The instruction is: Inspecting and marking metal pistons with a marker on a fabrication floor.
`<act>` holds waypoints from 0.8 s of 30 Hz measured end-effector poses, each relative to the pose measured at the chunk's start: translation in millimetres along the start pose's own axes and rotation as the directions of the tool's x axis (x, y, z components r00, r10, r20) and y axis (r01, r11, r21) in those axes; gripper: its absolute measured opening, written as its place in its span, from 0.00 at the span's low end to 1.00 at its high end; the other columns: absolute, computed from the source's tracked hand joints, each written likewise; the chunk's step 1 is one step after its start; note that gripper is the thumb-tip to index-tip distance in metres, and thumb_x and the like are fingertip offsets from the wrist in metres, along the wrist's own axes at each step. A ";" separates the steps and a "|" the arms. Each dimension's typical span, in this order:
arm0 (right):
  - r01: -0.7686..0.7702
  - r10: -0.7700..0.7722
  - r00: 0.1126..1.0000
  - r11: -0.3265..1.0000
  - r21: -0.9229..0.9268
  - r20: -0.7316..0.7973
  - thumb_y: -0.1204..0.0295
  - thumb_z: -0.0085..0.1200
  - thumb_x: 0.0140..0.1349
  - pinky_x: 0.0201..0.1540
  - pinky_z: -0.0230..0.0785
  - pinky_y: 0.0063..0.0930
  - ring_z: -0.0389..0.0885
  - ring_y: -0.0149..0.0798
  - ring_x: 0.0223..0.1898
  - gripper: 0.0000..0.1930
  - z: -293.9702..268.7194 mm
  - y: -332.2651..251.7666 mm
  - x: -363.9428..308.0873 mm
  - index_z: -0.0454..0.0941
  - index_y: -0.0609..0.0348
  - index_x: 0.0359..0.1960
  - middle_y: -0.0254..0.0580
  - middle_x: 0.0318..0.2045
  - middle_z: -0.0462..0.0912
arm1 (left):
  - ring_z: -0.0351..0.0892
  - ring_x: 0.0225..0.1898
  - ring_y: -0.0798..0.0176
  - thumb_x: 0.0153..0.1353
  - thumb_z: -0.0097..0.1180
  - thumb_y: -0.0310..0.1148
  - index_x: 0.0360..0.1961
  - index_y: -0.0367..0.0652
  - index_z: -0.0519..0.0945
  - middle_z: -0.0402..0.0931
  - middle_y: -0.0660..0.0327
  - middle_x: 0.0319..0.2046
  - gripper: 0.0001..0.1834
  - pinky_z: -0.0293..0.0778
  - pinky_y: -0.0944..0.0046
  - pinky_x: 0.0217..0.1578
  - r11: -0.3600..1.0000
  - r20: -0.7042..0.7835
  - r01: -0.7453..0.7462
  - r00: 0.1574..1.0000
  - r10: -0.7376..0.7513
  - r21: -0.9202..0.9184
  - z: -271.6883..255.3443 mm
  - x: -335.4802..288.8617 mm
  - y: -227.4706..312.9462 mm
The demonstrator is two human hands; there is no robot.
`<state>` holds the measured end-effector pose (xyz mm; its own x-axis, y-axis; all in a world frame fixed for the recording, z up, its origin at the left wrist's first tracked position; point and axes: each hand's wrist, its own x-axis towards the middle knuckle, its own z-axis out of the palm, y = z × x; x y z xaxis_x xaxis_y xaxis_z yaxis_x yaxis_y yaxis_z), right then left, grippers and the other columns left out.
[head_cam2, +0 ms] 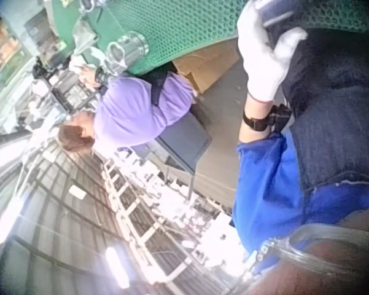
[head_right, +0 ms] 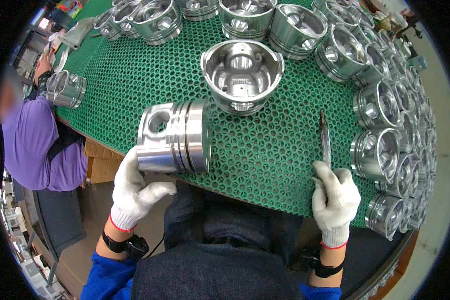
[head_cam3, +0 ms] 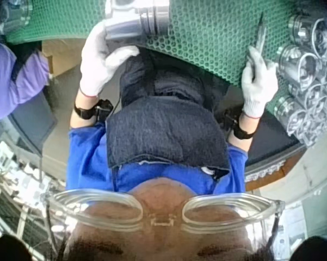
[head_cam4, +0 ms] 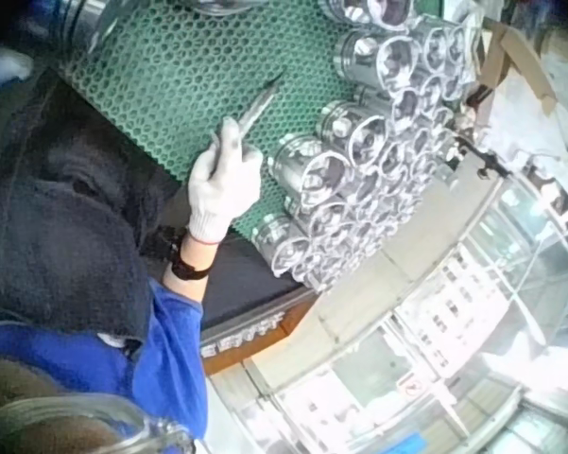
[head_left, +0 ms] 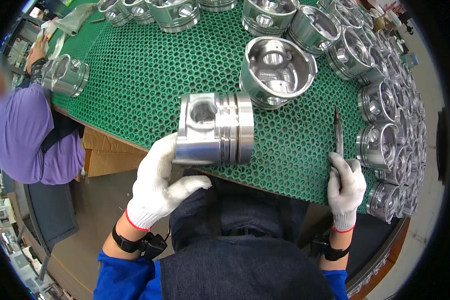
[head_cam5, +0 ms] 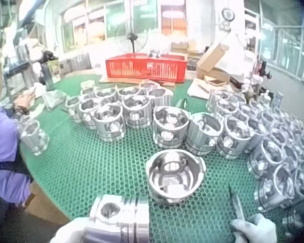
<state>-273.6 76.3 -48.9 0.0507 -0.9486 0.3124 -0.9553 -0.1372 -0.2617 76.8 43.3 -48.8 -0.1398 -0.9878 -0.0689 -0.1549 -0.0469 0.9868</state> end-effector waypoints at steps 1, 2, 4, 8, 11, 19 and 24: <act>0.003 -0.003 1.000 1.000 -0.004 -0.005 0.81 0.58 0.49 0.35 0.74 0.35 0.80 0.47 0.29 0.21 -0.8 0.1 0.0 0.84 0.48 0.47 0.46 0.30 0.78 | 0.79 0.51 0.58 0.45 0.76 0.30 0.58 0.33 0.73 0.77 0.54 0.50 0.39 0.74 0.62 0.54 0.968 0.002 -0.128 0.991 0.131 0.215 0.2 6.5 2.8; -0.010 0.010 1.000 1.000 -0.001 0.007 0.81 0.59 0.49 0.35 0.74 0.35 0.80 0.47 0.29 0.21 -1.4 0.4 0.1 0.84 0.48 0.46 0.46 0.30 0.77 | 0.79 0.51 0.56 0.44 0.76 0.31 0.60 0.33 0.71 0.77 0.51 0.51 0.41 0.73 0.60 0.55 0.915 0.037 -0.213 0.976 0.213 0.342 -0.5 15.4 8.4; -0.038 0.038 0.998 0.999 0.001 0.040 0.80 0.60 0.49 0.35 0.74 0.34 0.80 0.46 0.29 0.22 -3.0 0.4 1.6 0.83 0.46 0.48 0.45 0.30 0.77 | 0.79 0.52 0.53 0.44 0.76 0.31 0.59 0.34 0.72 0.79 0.50 0.49 0.40 0.73 0.58 0.55 0.874 -0.010 -0.267 0.955 0.297 0.407 0.6 23.2 9.8; -0.041 0.044 0.998 0.997 -0.058 0.051 0.75 0.63 0.53 0.38 0.75 0.35 0.82 0.46 0.32 0.21 -7.6 -3.7 15.2 0.82 0.46 0.52 0.44 0.33 0.79 | 0.81 0.48 0.49 0.46 0.74 0.32 0.52 0.38 0.79 0.81 0.51 0.45 0.30 0.75 0.57 0.51 0.937 0.187 -0.127 0.980 0.068 0.325 -8.7 42.4 10.4; -0.037 0.031 0.997 0.995 -0.094 -0.066 0.73 0.64 0.54 0.41 0.76 0.35 0.83 0.47 0.36 0.22 -13.9 -15.6 24.0 0.81 0.46 0.53 0.45 0.38 0.81 | 0.82 0.43 0.48 0.49 0.72 0.33 0.46 0.40 0.82 0.82 0.52 0.41 0.22 0.76 0.56 0.46 0.784 0.202 -0.366 0.931 0.306 0.501 -11.1 46.4 -9.8; 0.125 -0.125 0.991 0.992 0.007 0.045 0.76 0.67 0.48 0.41 0.76 0.34 0.83 0.46 0.36 0.26 -18.5 -56.6 31.0 0.81 0.49 0.53 0.44 0.39 0.81 | 0.80 0.51 0.58 0.71 0.49 0.50 0.59 0.37 0.72 0.78 0.53 0.54 0.28 0.75 0.58 0.54 0.441 0.190 0.293 0.946 -0.263 -0.848 -9.0 17.8 18.1; 0.166 -0.172 0.976 0.984 0.058 0.131 0.76 0.65 0.49 0.42 0.76 0.37 0.83 0.48 0.38 0.27 -21.3 -65.5 28.6 0.79 0.48 0.55 0.46 0.42 0.81 | 0.77 0.56 0.52 0.70 0.47 0.54 0.62 0.42 0.70 0.76 0.53 0.57 0.30 0.76 0.49 0.57 0.132 0.257 0.295 0.934 -0.249 -0.946 -3.2 -16.1 22.2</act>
<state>-215.8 64.2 -3.4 0.2518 -0.9400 0.2304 -0.9152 -0.3087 -0.2590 78.8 57.8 -25.4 -0.3429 -0.8725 -0.3479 0.8639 -0.4384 0.2480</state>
